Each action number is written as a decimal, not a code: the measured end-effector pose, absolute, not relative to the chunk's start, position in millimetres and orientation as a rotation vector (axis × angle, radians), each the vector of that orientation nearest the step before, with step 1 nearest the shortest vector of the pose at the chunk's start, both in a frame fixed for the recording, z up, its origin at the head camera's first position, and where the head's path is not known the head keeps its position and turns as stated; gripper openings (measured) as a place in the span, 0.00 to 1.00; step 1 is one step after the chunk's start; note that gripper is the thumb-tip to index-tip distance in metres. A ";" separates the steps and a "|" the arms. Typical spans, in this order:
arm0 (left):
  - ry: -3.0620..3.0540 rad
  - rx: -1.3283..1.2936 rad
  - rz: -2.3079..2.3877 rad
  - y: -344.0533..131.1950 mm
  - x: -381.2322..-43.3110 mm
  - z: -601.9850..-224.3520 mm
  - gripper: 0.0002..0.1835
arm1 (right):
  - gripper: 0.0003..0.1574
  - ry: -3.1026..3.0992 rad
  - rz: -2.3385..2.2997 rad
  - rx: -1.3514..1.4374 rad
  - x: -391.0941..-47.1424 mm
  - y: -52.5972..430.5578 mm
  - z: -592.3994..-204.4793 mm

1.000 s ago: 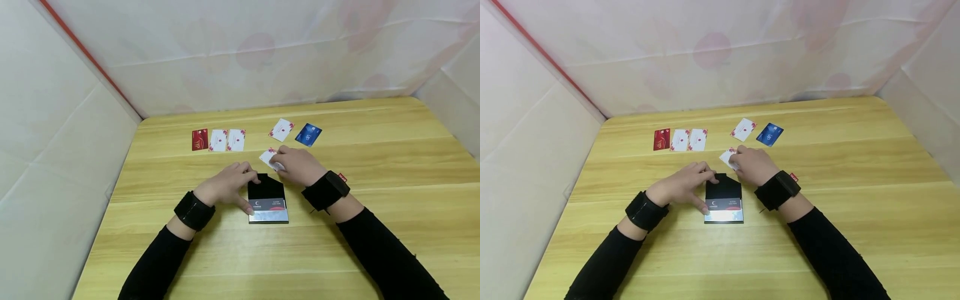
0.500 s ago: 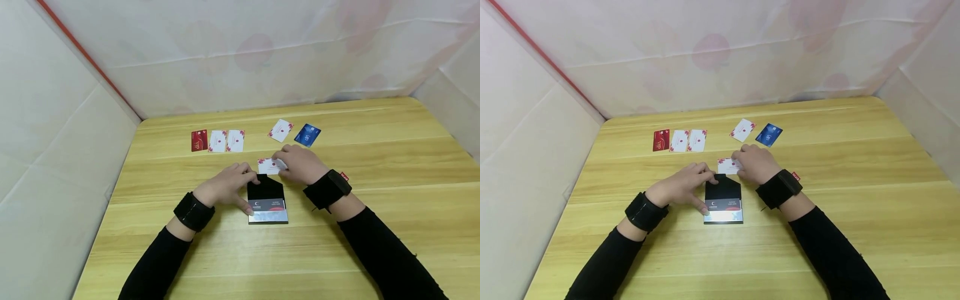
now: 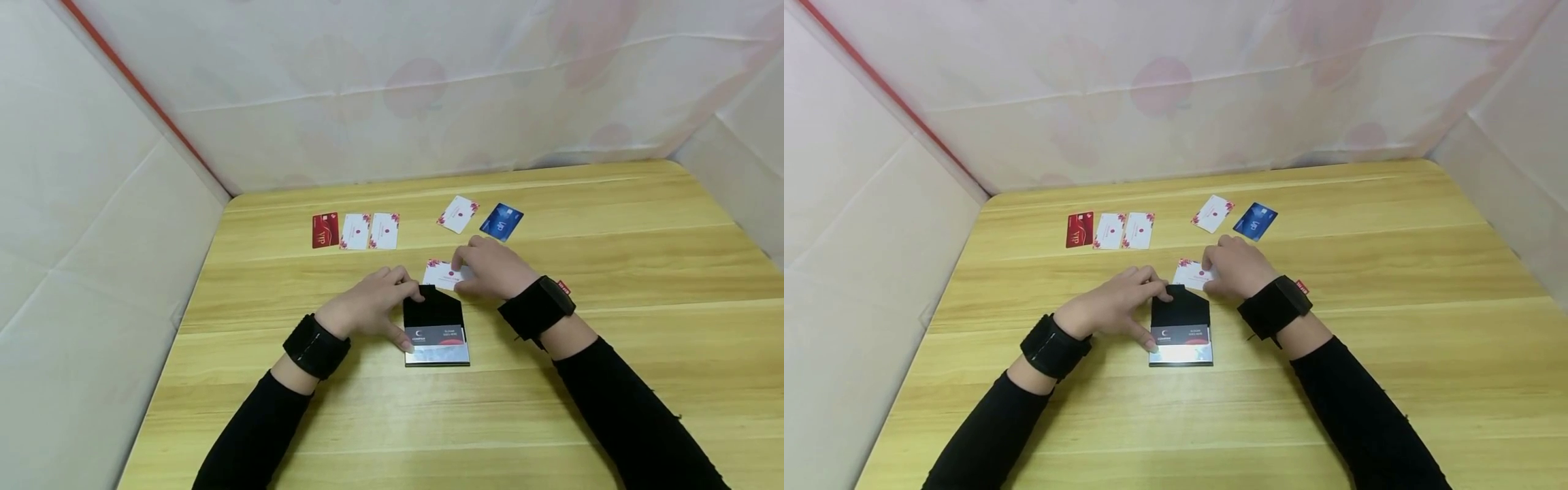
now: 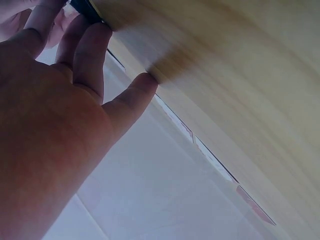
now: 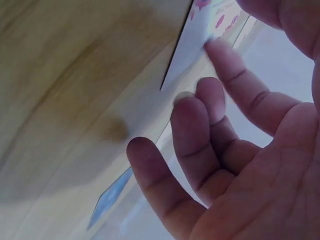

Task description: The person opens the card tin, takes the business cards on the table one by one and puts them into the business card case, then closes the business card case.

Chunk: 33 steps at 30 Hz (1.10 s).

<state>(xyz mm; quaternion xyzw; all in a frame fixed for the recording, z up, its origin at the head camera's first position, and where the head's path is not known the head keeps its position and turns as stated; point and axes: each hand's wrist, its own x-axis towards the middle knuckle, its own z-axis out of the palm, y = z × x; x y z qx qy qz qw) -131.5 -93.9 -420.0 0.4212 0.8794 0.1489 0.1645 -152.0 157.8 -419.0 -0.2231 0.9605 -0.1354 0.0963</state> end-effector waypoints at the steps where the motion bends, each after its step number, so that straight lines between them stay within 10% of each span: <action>1: 2.505 1.200 0.425 -93.7 -131.4 -420.3 0.42 | 0.21 2.844 -0.414 -0.662 -151.8 158.0 -419.3; 15: 2.503 1.198 0.438 -93.1 -131.0 -419.8 0.41 | 0.34 2.821 -0.453 -0.570 -152.0 156.6 -420.2; 33: 2.514 1.202 0.418 -94.1 -131.7 -421.7 0.42 | 0.20 2.845 -0.345 -0.678 -153.0 154.4 -417.2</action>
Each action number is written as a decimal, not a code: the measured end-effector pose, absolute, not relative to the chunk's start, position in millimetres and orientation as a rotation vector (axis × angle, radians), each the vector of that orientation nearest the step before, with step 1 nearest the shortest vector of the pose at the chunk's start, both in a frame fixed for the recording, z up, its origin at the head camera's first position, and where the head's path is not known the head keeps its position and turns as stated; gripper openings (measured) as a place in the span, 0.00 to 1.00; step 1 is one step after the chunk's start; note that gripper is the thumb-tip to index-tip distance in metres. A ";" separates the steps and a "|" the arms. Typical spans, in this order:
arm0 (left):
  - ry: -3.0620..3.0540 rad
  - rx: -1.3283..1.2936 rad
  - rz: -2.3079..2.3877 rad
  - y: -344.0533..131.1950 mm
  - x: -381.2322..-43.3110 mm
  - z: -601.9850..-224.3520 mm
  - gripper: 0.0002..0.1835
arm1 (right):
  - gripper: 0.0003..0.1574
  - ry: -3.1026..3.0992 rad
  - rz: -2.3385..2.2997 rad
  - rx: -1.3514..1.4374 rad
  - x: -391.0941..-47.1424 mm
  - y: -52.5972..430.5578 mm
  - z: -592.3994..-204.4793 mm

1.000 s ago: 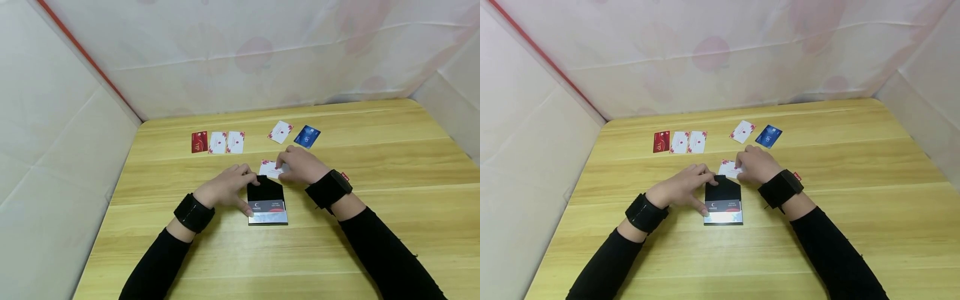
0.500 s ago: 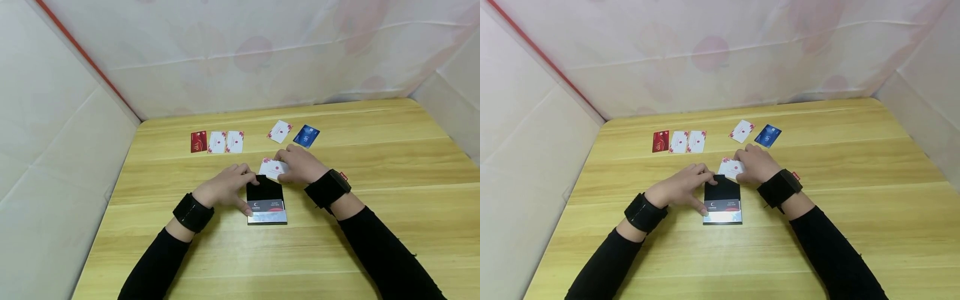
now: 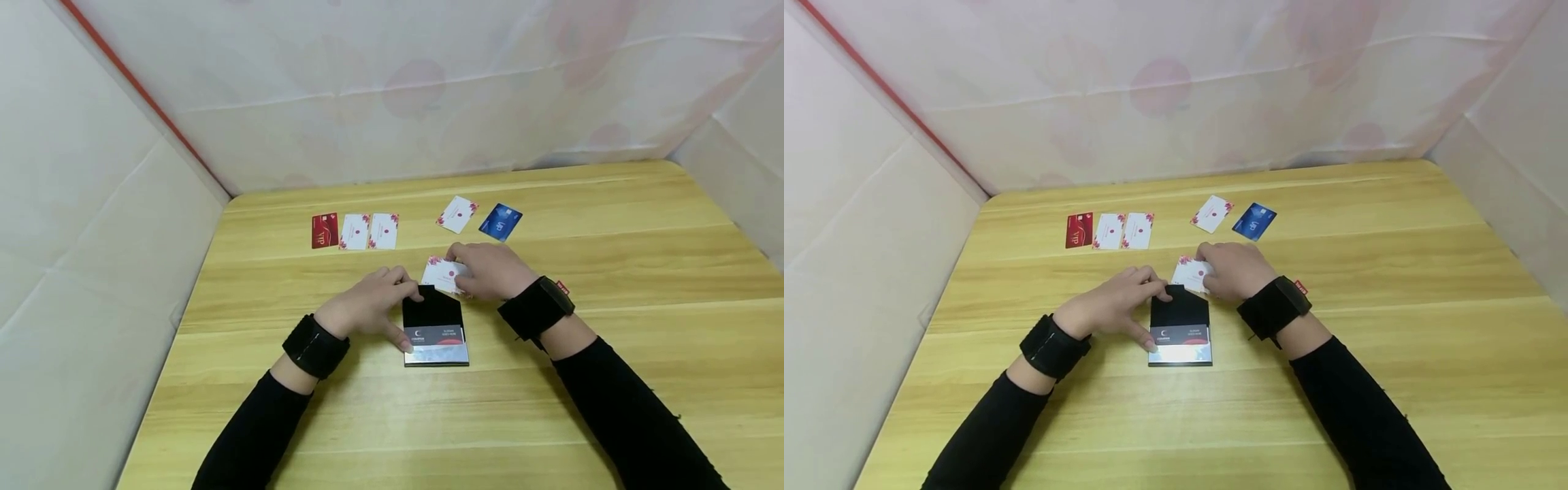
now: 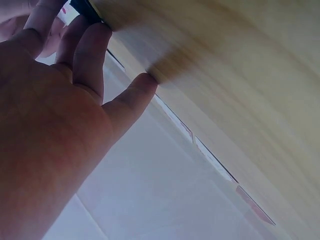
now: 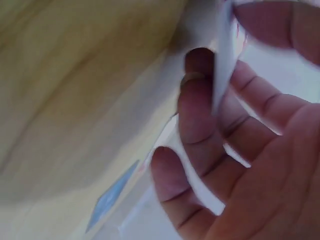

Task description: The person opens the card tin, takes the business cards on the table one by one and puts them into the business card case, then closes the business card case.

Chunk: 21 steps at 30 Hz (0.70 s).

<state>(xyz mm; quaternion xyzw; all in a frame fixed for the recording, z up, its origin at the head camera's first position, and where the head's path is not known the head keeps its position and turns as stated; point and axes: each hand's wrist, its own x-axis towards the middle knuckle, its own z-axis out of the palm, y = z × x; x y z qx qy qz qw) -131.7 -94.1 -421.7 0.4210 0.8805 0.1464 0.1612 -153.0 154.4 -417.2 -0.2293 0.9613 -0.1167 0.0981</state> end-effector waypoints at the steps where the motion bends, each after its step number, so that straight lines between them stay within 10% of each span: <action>1: 2.511 1.201 0.420 -94.0 -131.2 -421.9 0.42 | 0.17 2.857 -0.359 -0.701 -152.6 155.0 -416.4; 21: 2.519 1.196 0.426 -92.5 -130.5 -421.4 0.42 | 0.05 2.858 -0.644 -0.955 -135.6 154.1 -380.1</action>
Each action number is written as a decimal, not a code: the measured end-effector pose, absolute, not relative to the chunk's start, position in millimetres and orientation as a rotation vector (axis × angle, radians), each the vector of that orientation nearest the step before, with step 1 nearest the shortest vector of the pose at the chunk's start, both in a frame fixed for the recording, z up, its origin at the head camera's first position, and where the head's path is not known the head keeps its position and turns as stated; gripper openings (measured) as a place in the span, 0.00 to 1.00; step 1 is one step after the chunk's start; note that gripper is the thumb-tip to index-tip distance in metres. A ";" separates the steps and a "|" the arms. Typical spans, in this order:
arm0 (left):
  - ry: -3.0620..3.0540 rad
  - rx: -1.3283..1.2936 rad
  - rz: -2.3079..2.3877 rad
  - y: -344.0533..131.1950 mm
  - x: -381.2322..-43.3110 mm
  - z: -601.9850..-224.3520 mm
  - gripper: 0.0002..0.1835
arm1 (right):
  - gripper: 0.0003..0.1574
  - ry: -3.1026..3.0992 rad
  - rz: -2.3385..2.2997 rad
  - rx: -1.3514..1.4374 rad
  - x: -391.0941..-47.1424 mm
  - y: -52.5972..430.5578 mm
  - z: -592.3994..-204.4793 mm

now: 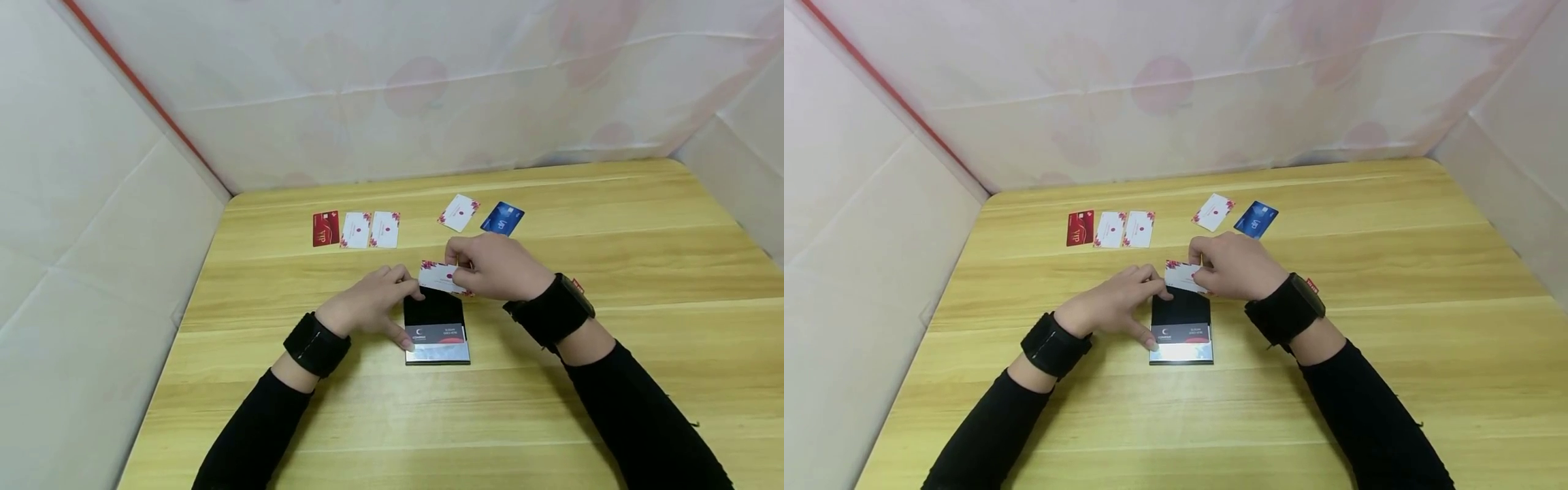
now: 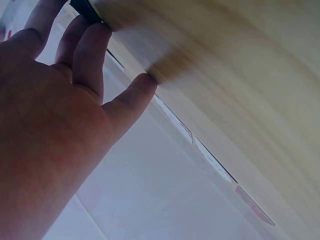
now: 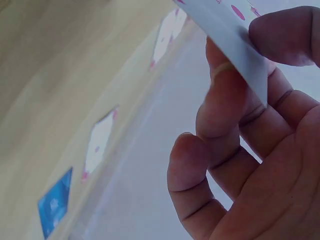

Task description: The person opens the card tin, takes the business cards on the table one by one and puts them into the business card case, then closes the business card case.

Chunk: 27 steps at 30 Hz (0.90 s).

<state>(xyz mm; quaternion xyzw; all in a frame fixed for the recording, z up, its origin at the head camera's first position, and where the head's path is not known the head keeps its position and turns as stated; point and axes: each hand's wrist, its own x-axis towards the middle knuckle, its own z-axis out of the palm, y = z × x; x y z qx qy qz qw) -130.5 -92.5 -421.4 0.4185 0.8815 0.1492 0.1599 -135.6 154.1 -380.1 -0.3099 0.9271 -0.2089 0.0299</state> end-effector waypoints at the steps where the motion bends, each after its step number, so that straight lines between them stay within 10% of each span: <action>1: 2.521 1.198 0.427 -92.5 -130.8 -421.1 0.42 | 0.05 2.860 -0.647 -0.956 -135.1 154.6 -378.0; 15: 2.505 1.207 0.372 -91.3 -132.8 -417.1 0.54 | 0.07 2.634 -0.654 -1.086 -128.0 142.3 -384.0; 27: 2.507 1.202 0.404 -90.8 -133.9 -418.5 0.43 | 0.05 2.589 -0.594 -1.090 -127.5 134.5 -395.1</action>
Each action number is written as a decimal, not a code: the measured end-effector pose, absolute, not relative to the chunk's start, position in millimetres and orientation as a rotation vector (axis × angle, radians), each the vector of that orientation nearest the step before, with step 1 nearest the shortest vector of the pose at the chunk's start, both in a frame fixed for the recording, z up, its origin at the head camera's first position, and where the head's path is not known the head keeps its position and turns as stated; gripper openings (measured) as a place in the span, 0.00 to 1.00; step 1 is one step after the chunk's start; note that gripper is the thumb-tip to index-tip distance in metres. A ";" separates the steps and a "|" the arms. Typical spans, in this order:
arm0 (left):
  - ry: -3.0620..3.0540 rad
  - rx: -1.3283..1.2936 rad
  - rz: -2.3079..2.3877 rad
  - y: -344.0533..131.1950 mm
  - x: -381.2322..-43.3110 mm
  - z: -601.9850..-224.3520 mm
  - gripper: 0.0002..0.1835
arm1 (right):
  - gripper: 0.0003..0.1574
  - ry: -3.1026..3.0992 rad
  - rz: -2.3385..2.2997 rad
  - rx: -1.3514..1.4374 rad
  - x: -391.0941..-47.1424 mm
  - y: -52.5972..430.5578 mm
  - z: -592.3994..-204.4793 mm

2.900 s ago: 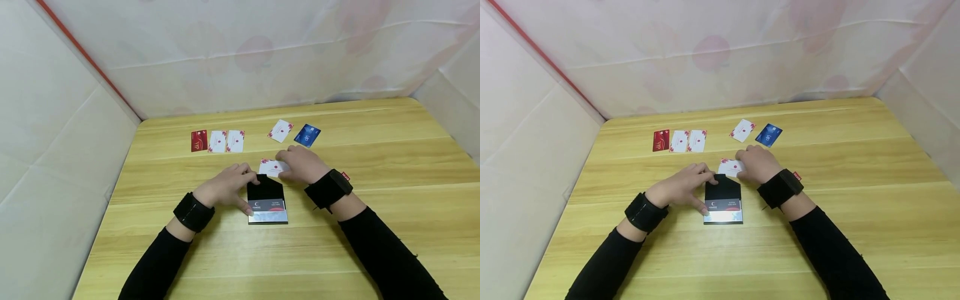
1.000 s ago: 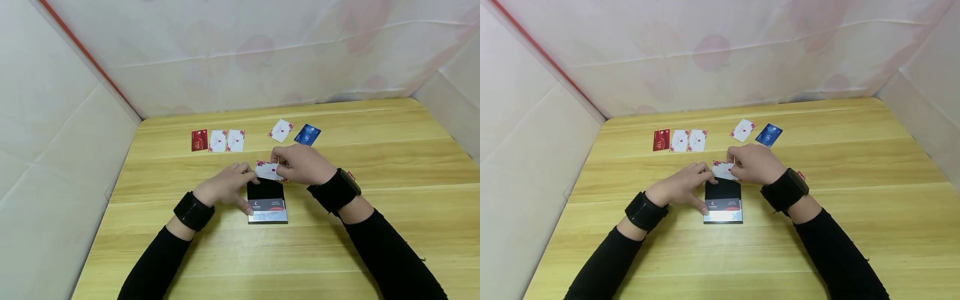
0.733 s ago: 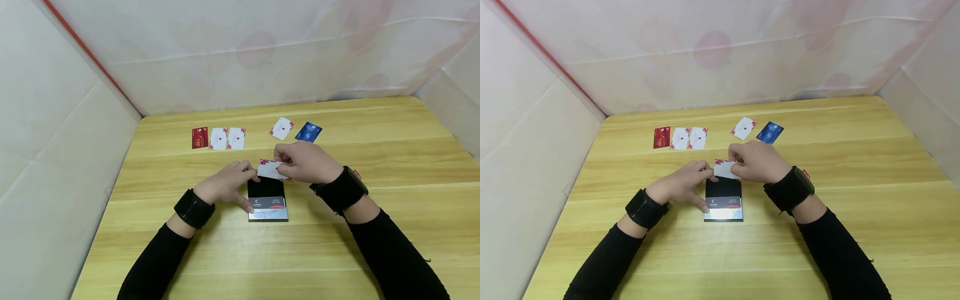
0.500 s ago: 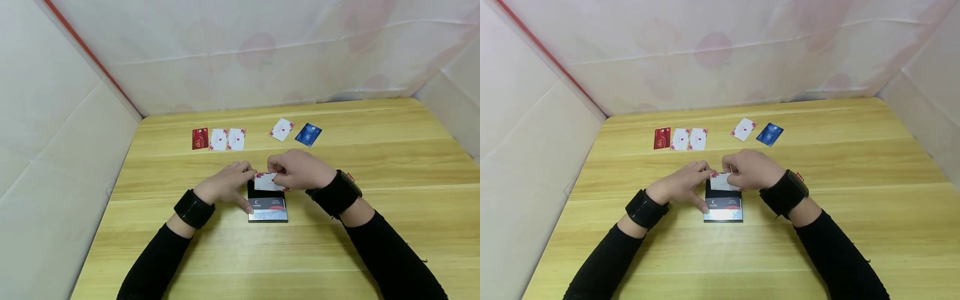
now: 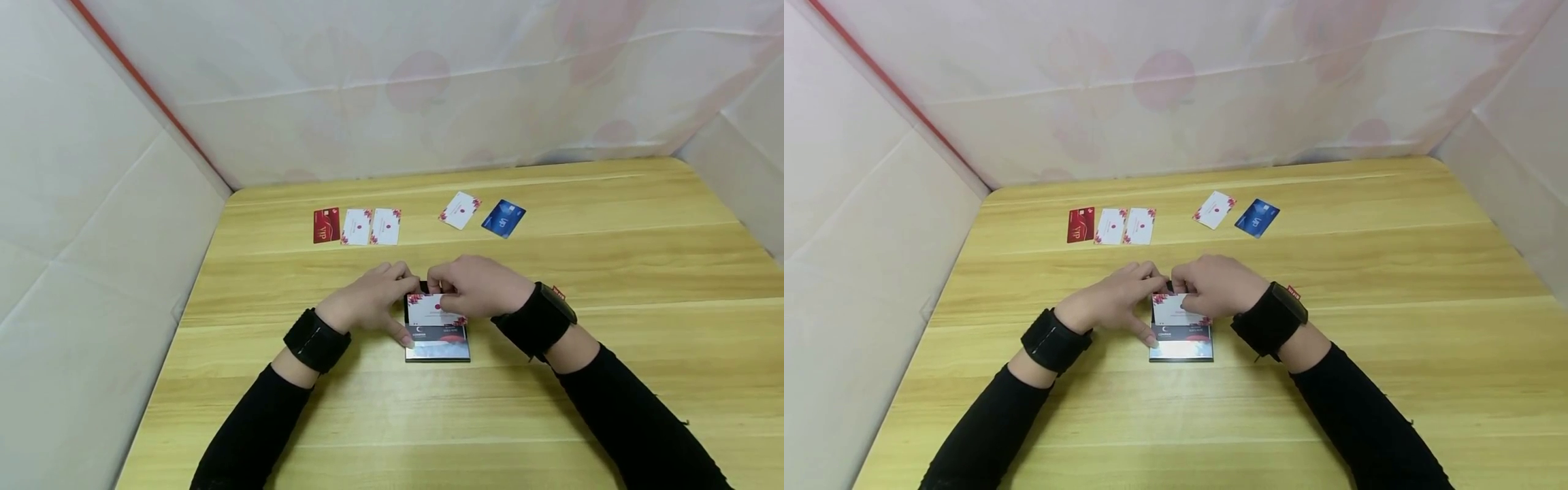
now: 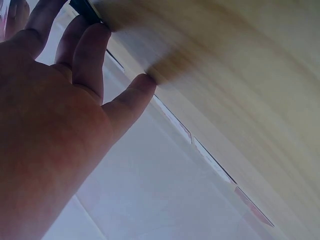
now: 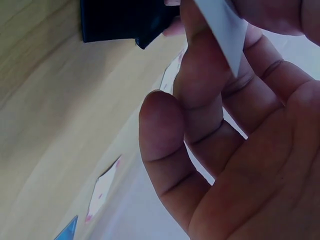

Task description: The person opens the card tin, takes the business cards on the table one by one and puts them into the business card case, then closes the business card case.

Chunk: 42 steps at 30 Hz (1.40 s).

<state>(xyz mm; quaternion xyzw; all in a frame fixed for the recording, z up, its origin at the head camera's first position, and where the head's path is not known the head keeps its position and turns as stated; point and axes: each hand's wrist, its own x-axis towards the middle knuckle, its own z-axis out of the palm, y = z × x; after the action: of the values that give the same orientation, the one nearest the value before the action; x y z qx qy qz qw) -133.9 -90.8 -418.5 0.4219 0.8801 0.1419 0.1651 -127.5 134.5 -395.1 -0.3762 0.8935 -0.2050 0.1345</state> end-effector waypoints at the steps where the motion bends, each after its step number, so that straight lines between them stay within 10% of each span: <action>1: 2.505 1.199 0.411 -90.9 -133.8 -418.6 0.43 | 0.05 2.587 -0.593 -1.088 -127.4 134.1 -395.7; 42: 2.504 1.243 0.404 -92.0 -132.9 -418.0 0.39 | 0.09 2.557 -0.523 -1.071 -112.4 111.5 -412.9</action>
<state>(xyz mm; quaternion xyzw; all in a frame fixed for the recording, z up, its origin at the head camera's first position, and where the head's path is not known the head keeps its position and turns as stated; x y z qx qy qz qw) -132.9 -92.0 -418.0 0.4344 0.8755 0.1412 0.1578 -112.4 111.5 -412.9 -0.3748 0.8947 -0.1830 0.1598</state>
